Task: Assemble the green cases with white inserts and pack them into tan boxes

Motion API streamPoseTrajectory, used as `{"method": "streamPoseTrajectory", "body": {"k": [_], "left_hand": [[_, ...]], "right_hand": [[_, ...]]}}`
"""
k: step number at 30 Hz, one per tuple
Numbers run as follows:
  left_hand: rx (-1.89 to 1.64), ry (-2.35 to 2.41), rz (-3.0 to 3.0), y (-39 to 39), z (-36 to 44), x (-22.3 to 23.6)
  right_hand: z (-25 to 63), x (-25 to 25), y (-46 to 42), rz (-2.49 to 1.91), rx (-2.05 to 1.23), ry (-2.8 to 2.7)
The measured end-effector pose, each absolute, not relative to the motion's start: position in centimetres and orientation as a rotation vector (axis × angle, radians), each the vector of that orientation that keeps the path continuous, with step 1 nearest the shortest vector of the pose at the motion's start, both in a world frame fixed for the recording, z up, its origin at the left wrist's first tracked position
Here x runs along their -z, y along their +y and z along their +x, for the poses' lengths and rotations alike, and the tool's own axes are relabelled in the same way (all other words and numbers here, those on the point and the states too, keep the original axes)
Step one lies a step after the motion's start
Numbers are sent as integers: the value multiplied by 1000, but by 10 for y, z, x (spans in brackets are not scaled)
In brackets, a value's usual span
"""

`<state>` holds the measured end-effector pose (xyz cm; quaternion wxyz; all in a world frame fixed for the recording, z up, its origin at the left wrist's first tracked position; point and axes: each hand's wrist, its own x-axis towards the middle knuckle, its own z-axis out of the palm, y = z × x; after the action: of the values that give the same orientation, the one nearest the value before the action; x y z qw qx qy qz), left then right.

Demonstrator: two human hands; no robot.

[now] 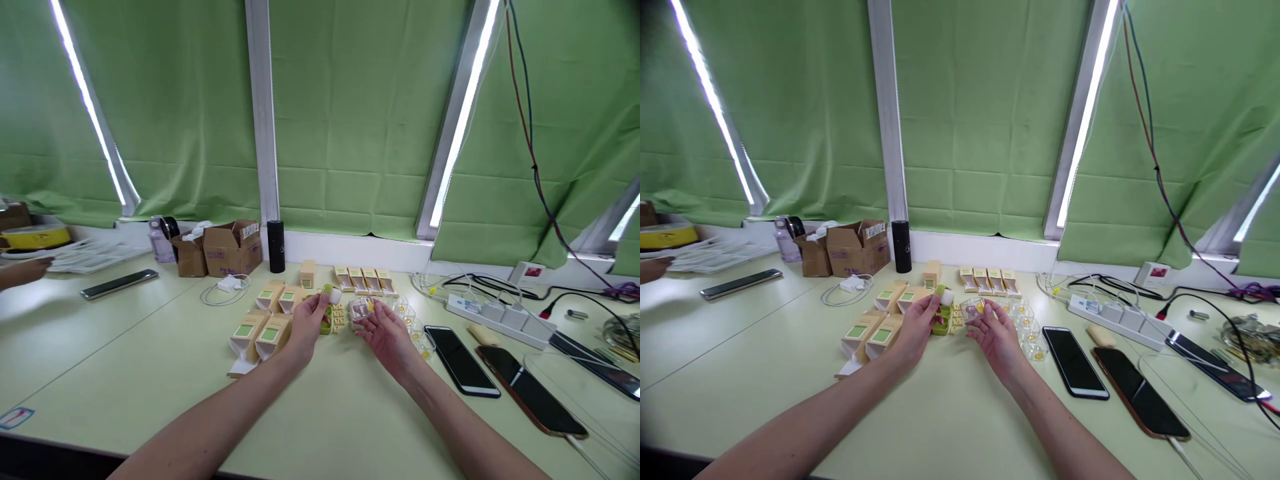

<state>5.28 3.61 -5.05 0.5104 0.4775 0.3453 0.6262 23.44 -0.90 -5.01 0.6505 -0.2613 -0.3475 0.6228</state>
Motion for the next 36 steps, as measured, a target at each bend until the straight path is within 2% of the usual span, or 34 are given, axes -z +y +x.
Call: {"method": "streamPoseTrajectory", "body": {"k": [5, 15, 20, 24, 31, 36], "left_hand": [[-1502, 830, 1146, 35, 53, 50], [-1497, 760, 1117, 25, 53, 44], [-1469, 735, 1120, 24, 53, 45], [-1474, 715, 1148, 24, 53, 47], [-1478, 672, 1224, 21, 54, 43], [-1454, 696, 1268, 20, 55, 41]], "right_hand": [[229, 51, -16, -682, -1317, -883], [216, 75, -20, -983, -790, -1286], [214, 74, -26, -1016, -648, -1413], [215, 75, -24, -1005, -707, -1398], [215, 76, -17, -817, -1028, -1189], [216, 70, -16, -837, -1093, -1113]]}}
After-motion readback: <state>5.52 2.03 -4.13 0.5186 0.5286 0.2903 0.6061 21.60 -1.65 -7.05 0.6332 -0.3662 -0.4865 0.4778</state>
